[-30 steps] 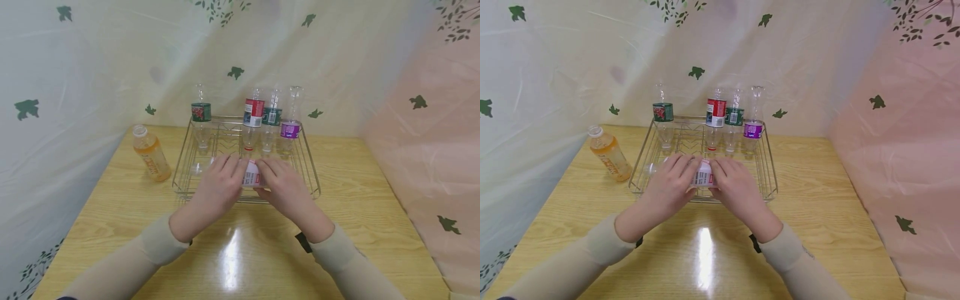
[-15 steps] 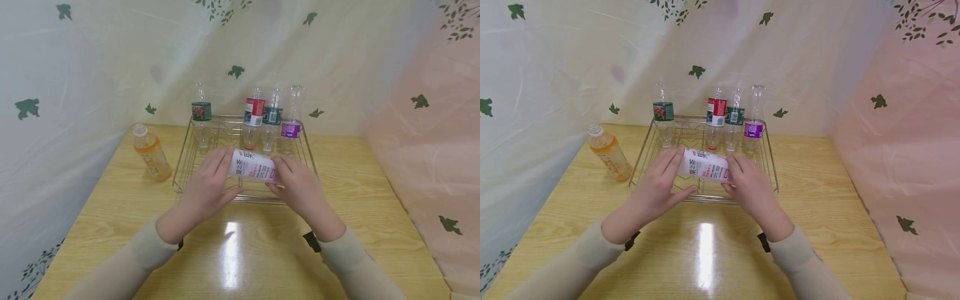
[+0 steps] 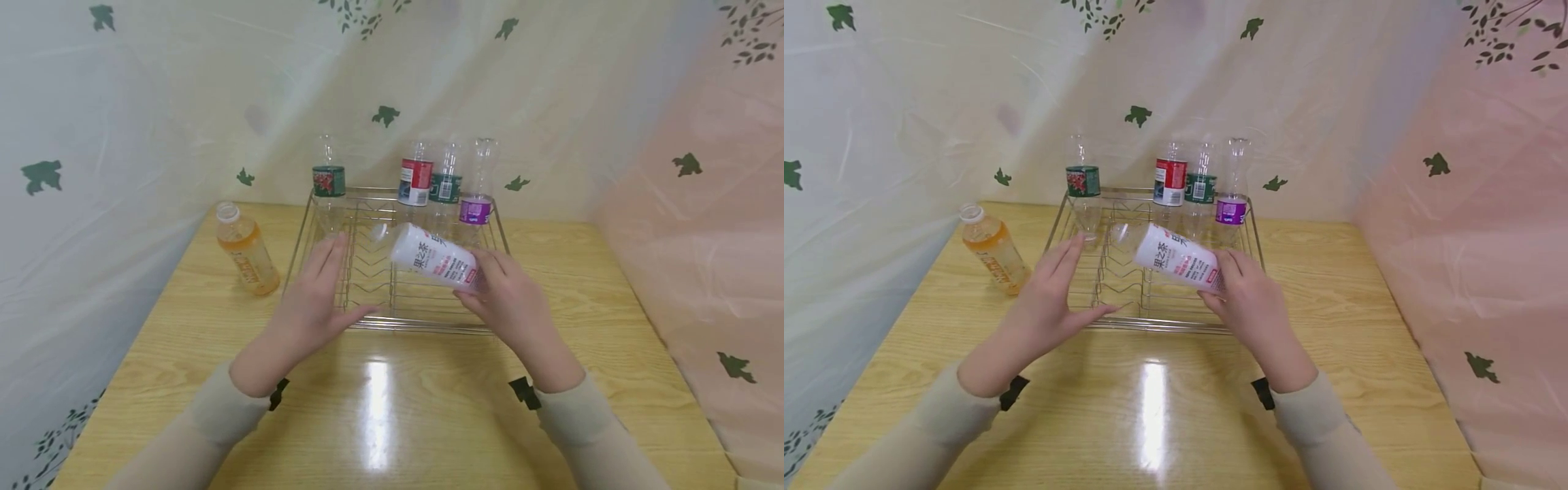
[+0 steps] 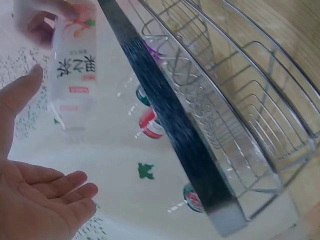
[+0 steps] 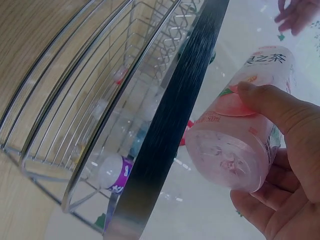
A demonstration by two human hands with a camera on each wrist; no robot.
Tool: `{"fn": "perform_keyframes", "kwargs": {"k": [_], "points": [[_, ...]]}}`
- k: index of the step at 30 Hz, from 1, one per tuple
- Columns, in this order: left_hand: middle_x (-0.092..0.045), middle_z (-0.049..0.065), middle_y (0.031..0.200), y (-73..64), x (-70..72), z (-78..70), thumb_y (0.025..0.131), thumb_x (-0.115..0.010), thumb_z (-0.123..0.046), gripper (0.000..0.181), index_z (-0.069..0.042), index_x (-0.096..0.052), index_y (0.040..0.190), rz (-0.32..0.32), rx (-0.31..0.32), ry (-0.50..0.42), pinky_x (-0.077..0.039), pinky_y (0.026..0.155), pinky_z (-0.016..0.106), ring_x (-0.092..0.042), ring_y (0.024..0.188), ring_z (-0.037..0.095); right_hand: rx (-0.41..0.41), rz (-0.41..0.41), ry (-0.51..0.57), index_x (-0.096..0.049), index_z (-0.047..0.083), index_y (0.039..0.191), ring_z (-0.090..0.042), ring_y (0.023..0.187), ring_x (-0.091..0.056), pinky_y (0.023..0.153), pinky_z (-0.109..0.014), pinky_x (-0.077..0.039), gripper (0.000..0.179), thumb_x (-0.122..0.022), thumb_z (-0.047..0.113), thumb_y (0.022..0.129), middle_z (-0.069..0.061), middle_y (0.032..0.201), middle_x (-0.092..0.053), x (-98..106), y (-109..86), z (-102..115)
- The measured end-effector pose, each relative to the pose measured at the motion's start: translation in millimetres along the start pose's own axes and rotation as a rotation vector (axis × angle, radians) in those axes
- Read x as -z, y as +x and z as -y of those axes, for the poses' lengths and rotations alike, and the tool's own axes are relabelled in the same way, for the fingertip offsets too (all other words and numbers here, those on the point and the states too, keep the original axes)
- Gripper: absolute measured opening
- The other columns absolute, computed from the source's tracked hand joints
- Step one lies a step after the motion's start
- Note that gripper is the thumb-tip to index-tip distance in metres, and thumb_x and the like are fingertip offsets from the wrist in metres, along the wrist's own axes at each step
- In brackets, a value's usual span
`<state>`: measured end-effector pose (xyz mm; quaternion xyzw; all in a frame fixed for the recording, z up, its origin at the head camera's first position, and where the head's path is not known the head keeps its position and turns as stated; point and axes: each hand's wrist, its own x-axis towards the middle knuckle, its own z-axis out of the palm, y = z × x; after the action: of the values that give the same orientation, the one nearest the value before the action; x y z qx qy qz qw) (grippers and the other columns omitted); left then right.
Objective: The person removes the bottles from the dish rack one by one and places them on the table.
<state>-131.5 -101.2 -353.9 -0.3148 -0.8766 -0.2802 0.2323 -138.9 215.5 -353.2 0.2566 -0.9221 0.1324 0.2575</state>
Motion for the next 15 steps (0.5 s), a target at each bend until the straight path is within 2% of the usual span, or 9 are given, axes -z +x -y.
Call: {"fn": "perform_keyframes", "kwargs": {"k": [4, 9, 15], "points": [[-0.031, 0.025, 0.158, -7.0, 3.6, 10.0, 0.073, -0.094, -0.040, 0.115, 0.006, -0.028, 0.155, 0.057, 0.147, -0.034, -0.026, 0.119, 0.048, -0.028, 0.146, 0.038, -0.032, -0.021, -0.004, -0.059, -0.008, 0.123, -0.035, 0.097, -0.063, 0.071, -0.048, -0.062, 0.068, -0.095, 0.018, 0.071, -0.022, 0.115, -0.064, 2.1, -3.2, -7.5], [-0.016, 0.020, 0.165, -14.2, 7.8, 22.3, 0.073, -0.092, -0.045, 0.126, -0.002, -0.014, 0.162, 0.146, 0.319, -0.090, -0.020, 0.120, 0.052, -0.016, 0.151, 0.037, -0.050, -0.040, 0.000, -0.058, -0.009, 0.119, -0.035, 0.089, -0.064, 0.066, -0.049, -0.062, 0.065, -0.094, 0.019, 0.072, -0.024, 0.109, -0.063, 5.6, -4.4, -13.5], [-0.014, 0.019, 0.166, -19.7, 9.8, 38.8, 0.068, -0.090, -0.057, 0.135, -0.008, -0.008, 0.164, 0.191, 0.455, -0.143, -0.021, 0.119, 0.056, -0.017, 0.150, 0.038, -0.074, -0.082, 0.009, -0.058, -0.010, 0.118, -0.035, 0.084, -0.063, 0.065, -0.049, -0.061, 0.063, -0.093, 0.015, 0.072, -0.024, 0.105, -0.062, 9.1, -6.5, -21.4]]}}
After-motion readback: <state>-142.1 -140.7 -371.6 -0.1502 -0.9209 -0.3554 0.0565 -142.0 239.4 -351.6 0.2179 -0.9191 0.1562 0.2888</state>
